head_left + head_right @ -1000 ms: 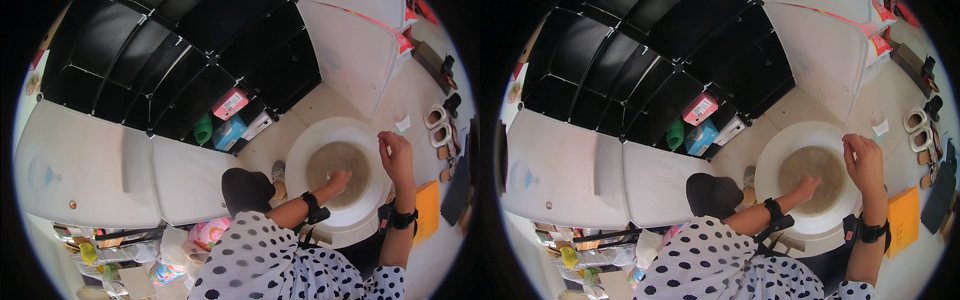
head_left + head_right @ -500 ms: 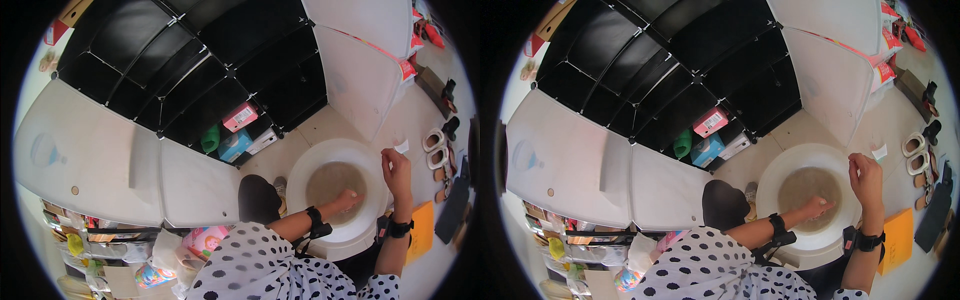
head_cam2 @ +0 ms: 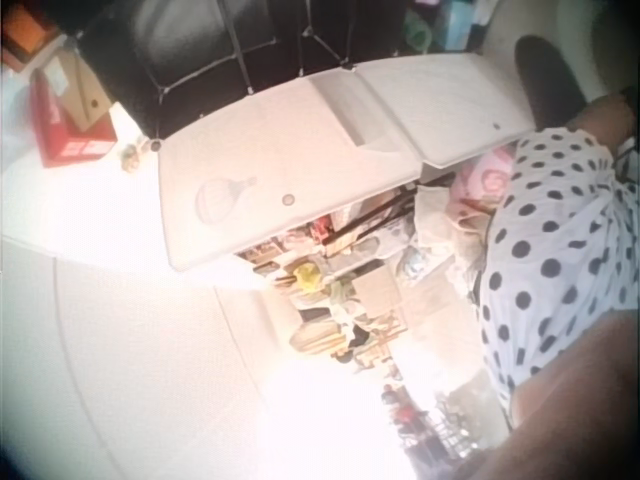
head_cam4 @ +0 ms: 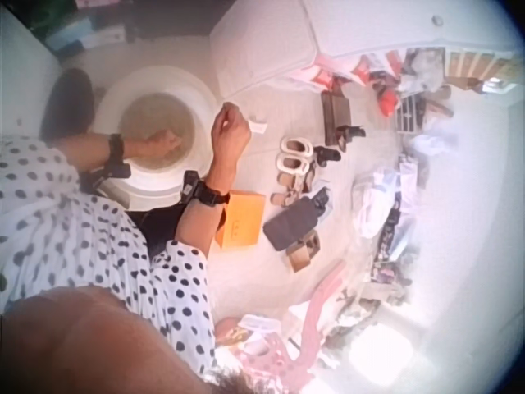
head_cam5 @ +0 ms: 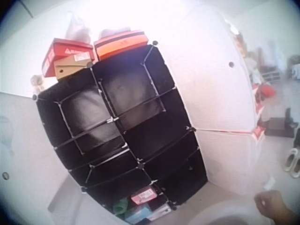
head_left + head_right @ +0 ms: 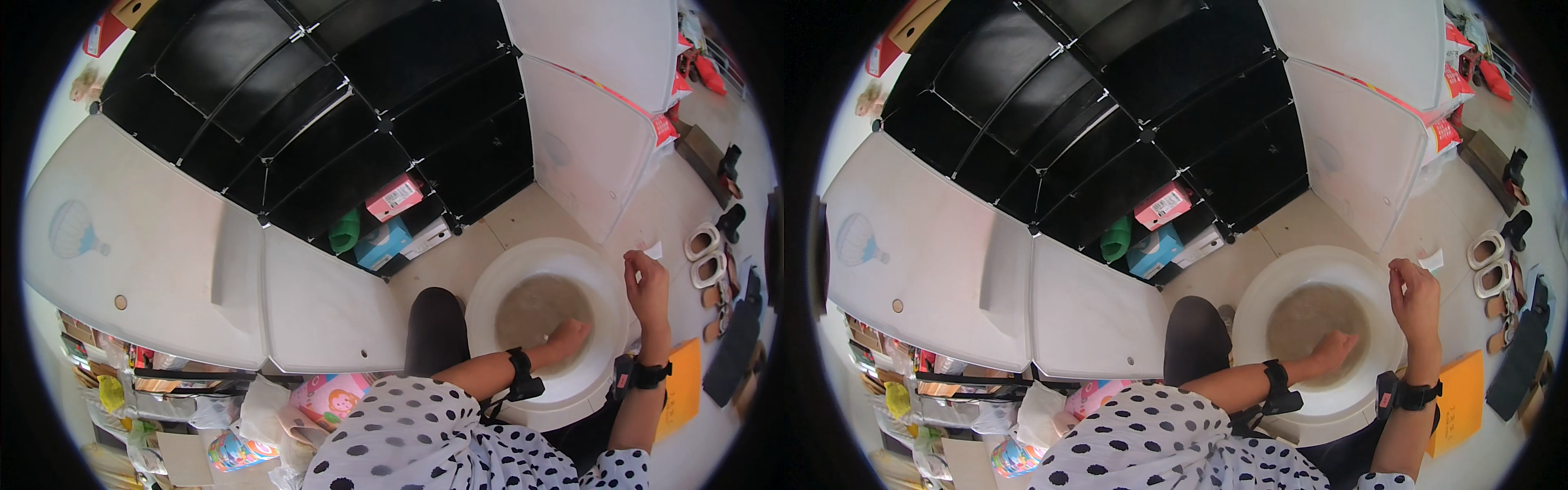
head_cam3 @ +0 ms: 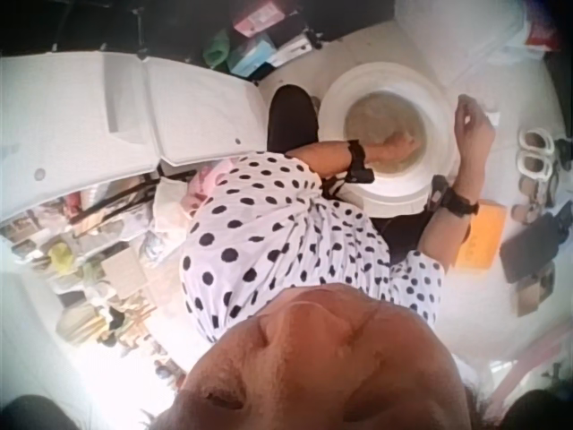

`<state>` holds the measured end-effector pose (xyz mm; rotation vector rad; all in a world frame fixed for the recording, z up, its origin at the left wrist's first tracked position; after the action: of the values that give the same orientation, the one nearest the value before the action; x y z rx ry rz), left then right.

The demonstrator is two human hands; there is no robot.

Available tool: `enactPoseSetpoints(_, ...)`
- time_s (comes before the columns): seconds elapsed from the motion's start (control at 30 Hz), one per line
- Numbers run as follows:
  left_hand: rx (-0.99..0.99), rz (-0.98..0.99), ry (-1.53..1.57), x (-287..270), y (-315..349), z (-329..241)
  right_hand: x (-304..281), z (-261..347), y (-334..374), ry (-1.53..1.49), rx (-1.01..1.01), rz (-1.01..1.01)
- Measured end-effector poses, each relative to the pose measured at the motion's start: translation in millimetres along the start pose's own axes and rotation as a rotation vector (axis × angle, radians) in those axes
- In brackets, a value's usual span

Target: The person removes a box from a cabinet, wrings a cloth in a bucket of water, and wipes the surfaces of the cabinet.

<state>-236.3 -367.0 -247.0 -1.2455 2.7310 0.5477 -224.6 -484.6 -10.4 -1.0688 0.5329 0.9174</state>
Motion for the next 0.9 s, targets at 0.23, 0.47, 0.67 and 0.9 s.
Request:
enactPoseSetpoints(0.23, 0.103, -0.1, 0.089, -10, -16, -10, -4, -5, 1, 0.003, 0.025, -0.014)
enactPoseSetpoints(0.47, 0.049, 0.035, 0.637, -51, -29, -106, -18, -12, 6, 0.048, 0.05, -0.047)
enactPoseSetpoints(0.67, 0.083, 0.149, -0.302, -22, -28, 50, -13, -3, 0, 0.036, 0.042, -0.073)
enactPoseSetpoints(0.9, -0.383, 0.285, 0.421, 6, -17, 70, -7, -13, 2, 0.013, 0.059, -0.048)
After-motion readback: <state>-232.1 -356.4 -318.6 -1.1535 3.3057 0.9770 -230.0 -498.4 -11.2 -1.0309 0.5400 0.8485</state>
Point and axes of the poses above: each hand's wrist, its own y-axis away from the middle knuckle, its own x-axis out of the palm, z = x × y, the point moved 8 cm from there along -y, towards the middle knuckle, and after that the axes turned 10 degrees about y, right-handed, at the moved point
